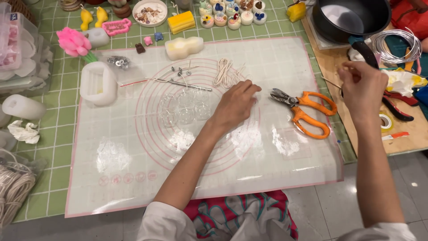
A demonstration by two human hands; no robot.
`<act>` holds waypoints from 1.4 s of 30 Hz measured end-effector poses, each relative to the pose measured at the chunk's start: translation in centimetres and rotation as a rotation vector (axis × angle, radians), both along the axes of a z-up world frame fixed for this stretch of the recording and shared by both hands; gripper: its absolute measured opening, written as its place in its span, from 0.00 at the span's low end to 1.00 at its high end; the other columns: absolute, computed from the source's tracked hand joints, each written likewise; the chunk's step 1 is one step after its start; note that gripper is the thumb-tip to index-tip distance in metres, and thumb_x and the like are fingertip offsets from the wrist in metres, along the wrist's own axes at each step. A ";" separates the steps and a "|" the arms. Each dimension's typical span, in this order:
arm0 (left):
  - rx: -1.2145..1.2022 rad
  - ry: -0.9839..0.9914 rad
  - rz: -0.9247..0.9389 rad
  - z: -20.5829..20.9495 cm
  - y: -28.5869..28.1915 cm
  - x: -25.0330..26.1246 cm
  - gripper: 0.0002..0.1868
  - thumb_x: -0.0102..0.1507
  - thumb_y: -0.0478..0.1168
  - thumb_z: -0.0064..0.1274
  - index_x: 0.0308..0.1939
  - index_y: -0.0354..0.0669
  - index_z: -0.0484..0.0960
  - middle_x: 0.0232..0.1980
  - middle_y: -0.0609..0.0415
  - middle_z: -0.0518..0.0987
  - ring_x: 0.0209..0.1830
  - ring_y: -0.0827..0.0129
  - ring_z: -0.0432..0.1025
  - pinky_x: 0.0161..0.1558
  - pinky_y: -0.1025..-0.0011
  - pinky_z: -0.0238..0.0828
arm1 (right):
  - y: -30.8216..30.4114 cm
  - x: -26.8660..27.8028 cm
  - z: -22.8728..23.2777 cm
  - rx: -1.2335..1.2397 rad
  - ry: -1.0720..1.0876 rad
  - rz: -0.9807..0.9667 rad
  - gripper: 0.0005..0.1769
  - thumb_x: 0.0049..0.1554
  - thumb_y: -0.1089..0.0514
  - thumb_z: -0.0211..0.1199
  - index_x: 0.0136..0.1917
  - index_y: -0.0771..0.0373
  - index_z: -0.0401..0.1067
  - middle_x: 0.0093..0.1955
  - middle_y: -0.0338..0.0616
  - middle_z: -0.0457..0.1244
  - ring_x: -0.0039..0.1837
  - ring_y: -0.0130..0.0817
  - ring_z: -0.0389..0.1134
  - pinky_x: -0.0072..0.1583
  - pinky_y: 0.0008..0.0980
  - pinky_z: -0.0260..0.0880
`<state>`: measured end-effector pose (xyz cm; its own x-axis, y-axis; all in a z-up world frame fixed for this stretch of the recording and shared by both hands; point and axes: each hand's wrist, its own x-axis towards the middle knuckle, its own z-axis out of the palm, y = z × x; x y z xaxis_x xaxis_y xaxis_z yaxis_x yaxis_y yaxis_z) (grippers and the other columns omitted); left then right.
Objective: Attaching metal sustainers to cotton wicks for candle making.
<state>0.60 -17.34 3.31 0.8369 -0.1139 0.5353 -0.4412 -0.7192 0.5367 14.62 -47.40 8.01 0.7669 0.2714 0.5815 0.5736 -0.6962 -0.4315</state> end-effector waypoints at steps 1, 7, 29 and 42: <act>-0.068 0.024 0.014 -0.2 0.2 -0.1 0.15 0.60 0.27 0.56 0.50 0.36 0.78 0.48 0.50 0.76 0.52 0.54 0.72 0.53 0.60 0.69 | -0.1 -0.7 0.1 -0.013 0.001 0.045 0.06 0.64 0.68 0.69 0.55 0.74 0.79 0.42 0.54 0.70 0.45 0.35 0.73 0.49 0.28 0.70; -0.041 0.120 0.130 -0.1 0.8 0.1 0.26 0.54 0.18 0.45 0.54 0.37 0.80 0.48 0.48 0.79 0.46 0.52 0.72 0.51 0.58 0.69 | 2.3 -3.7 2.7 0.032 0.101 0.078 0.08 0.61 0.70 0.60 0.53 0.72 0.76 0.43 0.53 0.69 0.37 0.37 0.71 0.41 0.33 0.68; 0.184 -0.058 0.155 -0.9 -0.1 0.2 0.07 0.58 0.38 0.60 0.37 0.38 0.85 0.37 0.52 0.78 0.45 0.60 0.69 0.51 0.59 0.60 | 10.5 -5.4 -0.9 0.136 0.581 0.380 0.16 0.65 0.57 0.58 0.62 0.66 0.76 0.50 0.45 0.73 0.46 0.24 0.72 0.49 0.25 0.74; -0.945 0.423 -0.202 -2.4 0.4 1.6 0.10 0.67 0.36 0.57 0.51 0.36 0.85 0.38 0.64 0.80 0.37 0.82 0.70 0.42 0.78 0.68 | 12.4 -6.2 -0.9 0.455 0.976 0.517 0.16 0.62 0.57 0.62 0.60 0.65 0.78 0.43 0.36 0.69 0.43 0.21 0.65 0.48 0.23 0.70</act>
